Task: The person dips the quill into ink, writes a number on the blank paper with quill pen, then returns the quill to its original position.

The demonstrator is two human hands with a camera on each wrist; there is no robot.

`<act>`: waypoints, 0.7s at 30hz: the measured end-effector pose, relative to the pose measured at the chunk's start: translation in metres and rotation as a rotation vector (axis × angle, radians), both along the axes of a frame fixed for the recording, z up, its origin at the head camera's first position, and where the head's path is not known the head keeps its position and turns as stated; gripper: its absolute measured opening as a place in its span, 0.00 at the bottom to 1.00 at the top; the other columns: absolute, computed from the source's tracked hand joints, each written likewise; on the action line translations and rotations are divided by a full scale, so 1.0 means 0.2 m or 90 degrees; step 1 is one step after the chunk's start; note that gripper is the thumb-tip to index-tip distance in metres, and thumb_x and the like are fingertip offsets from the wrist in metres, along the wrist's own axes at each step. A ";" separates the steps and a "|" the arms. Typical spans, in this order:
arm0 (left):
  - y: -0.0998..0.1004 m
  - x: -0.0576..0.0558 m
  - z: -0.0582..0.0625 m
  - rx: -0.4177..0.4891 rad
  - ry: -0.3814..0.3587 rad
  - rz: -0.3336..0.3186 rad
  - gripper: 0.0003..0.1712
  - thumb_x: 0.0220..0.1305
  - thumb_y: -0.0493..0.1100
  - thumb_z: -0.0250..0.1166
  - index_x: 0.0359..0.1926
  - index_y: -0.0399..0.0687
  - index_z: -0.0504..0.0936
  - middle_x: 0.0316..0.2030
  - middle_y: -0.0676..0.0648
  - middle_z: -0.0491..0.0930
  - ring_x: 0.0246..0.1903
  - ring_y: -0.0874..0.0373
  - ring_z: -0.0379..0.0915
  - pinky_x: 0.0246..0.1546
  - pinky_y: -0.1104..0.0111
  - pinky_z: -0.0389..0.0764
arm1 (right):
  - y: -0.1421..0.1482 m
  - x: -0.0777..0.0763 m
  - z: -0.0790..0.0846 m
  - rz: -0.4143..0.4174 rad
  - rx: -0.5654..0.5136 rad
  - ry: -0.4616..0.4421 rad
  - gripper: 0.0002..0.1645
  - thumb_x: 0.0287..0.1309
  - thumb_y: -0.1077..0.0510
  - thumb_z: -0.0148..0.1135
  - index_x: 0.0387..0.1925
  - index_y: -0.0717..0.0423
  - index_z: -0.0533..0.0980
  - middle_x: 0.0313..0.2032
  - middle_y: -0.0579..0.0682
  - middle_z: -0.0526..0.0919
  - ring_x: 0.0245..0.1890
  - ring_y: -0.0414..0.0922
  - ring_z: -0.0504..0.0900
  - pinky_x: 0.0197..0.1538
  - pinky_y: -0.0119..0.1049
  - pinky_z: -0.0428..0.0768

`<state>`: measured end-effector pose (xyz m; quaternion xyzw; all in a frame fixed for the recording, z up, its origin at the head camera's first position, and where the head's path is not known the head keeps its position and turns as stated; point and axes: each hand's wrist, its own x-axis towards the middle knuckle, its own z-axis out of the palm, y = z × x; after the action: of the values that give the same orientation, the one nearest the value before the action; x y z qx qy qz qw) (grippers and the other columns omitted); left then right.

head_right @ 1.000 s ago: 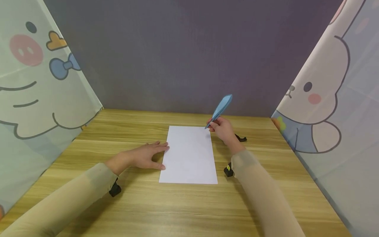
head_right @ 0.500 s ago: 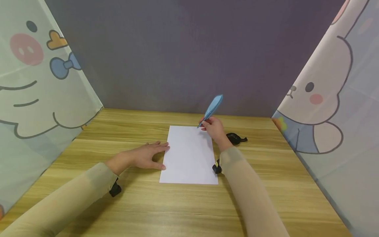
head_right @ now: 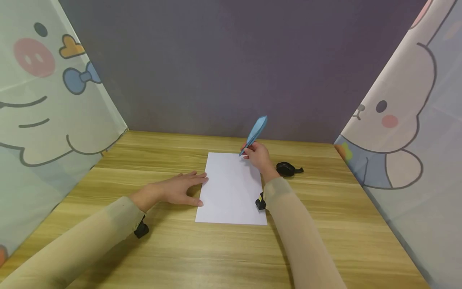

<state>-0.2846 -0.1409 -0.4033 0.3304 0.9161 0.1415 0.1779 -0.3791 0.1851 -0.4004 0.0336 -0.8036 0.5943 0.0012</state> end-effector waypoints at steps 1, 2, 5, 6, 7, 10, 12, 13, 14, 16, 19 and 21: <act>0.00 0.00 0.00 -0.001 0.001 -0.001 0.57 0.73 0.73 0.67 0.89 0.51 0.56 0.89 0.47 0.49 0.89 0.36 0.40 0.83 0.28 0.45 | 0.00 0.00 0.00 0.000 0.000 0.000 0.17 0.85 0.65 0.52 0.63 0.72 0.78 0.66 0.70 0.83 0.66 0.63 0.84 0.55 0.31 0.88; 0.00 0.00 0.00 -0.001 0.001 -0.001 0.57 0.73 0.73 0.67 0.89 0.51 0.56 0.89 0.47 0.49 0.89 0.36 0.40 0.83 0.28 0.46 | 0.00 0.00 -0.01 0.000 0.000 -0.001 0.17 0.85 0.64 0.52 0.62 0.71 0.78 0.66 0.70 0.83 0.66 0.63 0.84 0.56 0.32 0.88; 0.01 0.00 0.00 -0.003 0.001 0.000 0.57 0.72 0.73 0.67 0.89 0.52 0.56 0.89 0.48 0.49 0.89 0.36 0.40 0.83 0.28 0.46 | -0.01 -0.01 -0.01 -0.002 0.002 -0.001 0.17 0.85 0.64 0.52 0.62 0.71 0.79 0.66 0.69 0.83 0.65 0.62 0.85 0.60 0.38 0.88; 0.01 0.00 0.00 -0.003 0.001 0.001 0.57 0.72 0.73 0.67 0.89 0.52 0.56 0.89 0.48 0.49 0.89 0.36 0.40 0.83 0.28 0.46 | -0.01 -0.01 -0.01 -0.002 0.003 -0.002 0.17 0.85 0.64 0.52 0.62 0.71 0.79 0.66 0.69 0.83 0.65 0.62 0.85 0.62 0.40 0.88; 0.00 0.00 0.00 -0.003 0.000 0.001 0.57 0.72 0.73 0.67 0.89 0.52 0.56 0.89 0.48 0.49 0.89 0.36 0.40 0.83 0.28 0.46 | -0.01 -0.01 -0.01 -0.002 0.003 -0.002 0.17 0.85 0.64 0.52 0.62 0.71 0.79 0.66 0.69 0.83 0.65 0.62 0.85 0.63 0.41 0.88; 0.00 0.00 0.00 -0.001 -0.001 0.003 0.57 0.72 0.72 0.67 0.89 0.52 0.56 0.90 0.48 0.49 0.89 0.36 0.40 0.83 0.28 0.45 | -0.02 -0.01 -0.01 -0.007 0.004 -0.002 0.17 0.85 0.64 0.52 0.62 0.71 0.79 0.66 0.69 0.84 0.65 0.61 0.85 0.63 0.42 0.88; 0.00 0.00 0.00 0.001 -0.001 0.003 0.57 0.73 0.72 0.67 0.89 0.51 0.57 0.89 0.48 0.49 0.89 0.36 0.40 0.83 0.28 0.45 | -0.02 -0.02 -0.01 -0.012 0.006 -0.003 0.17 0.85 0.64 0.53 0.63 0.70 0.79 0.66 0.68 0.84 0.64 0.60 0.85 0.61 0.38 0.88; 0.00 0.00 0.00 0.003 -0.001 0.003 0.57 0.73 0.72 0.68 0.89 0.51 0.57 0.89 0.47 0.49 0.89 0.36 0.40 0.83 0.28 0.46 | -0.02 -0.02 -0.01 -0.015 0.007 -0.003 0.17 0.85 0.64 0.53 0.63 0.70 0.79 0.66 0.68 0.84 0.64 0.60 0.85 0.59 0.36 0.88; 0.00 0.00 0.00 0.004 -0.001 0.002 0.57 0.73 0.72 0.67 0.89 0.51 0.57 0.89 0.47 0.49 0.89 0.35 0.40 0.83 0.28 0.46 | -0.03 -0.02 -0.01 -0.019 0.007 -0.004 0.17 0.85 0.64 0.53 0.62 0.70 0.79 0.65 0.68 0.84 0.64 0.59 0.85 0.58 0.35 0.88; 0.00 0.00 0.01 0.004 -0.002 0.002 0.57 0.73 0.71 0.68 0.89 0.51 0.57 0.89 0.47 0.49 0.89 0.35 0.40 0.83 0.28 0.46 | -0.03 -0.02 -0.01 -0.024 0.006 -0.007 0.16 0.85 0.64 0.53 0.62 0.70 0.79 0.65 0.68 0.84 0.64 0.59 0.85 0.58 0.35 0.88; 0.01 0.00 0.00 0.003 0.000 0.001 0.57 0.73 0.72 0.68 0.89 0.51 0.57 0.89 0.47 0.49 0.89 0.36 0.41 0.83 0.28 0.47 | -0.03 -0.03 -0.01 -0.030 0.002 -0.011 0.17 0.85 0.64 0.53 0.63 0.70 0.79 0.65 0.68 0.84 0.64 0.59 0.85 0.60 0.38 0.89; 0.00 0.00 0.00 0.000 0.000 0.002 0.57 0.72 0.72 0.68 0.89 0.51 0.57 0.89 0.47 0.49 0.89 0.36 0.40 0.83 0.28 0.47 | -0.04 -0.03 -0.01 -0.031 0.002 -0.011 0.17 0.85 0.64 0.53 0.63 0.70 0.80 0.65 0.68 0.84 0.65 0.59 0.85 0.62 0.41 0.88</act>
<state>-0.2851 -0.1399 -0.4030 0.3294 0.9165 0.1420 0.1774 -0.3858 0.1780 -0.4029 0.0087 -0.8050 0.5932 0.0085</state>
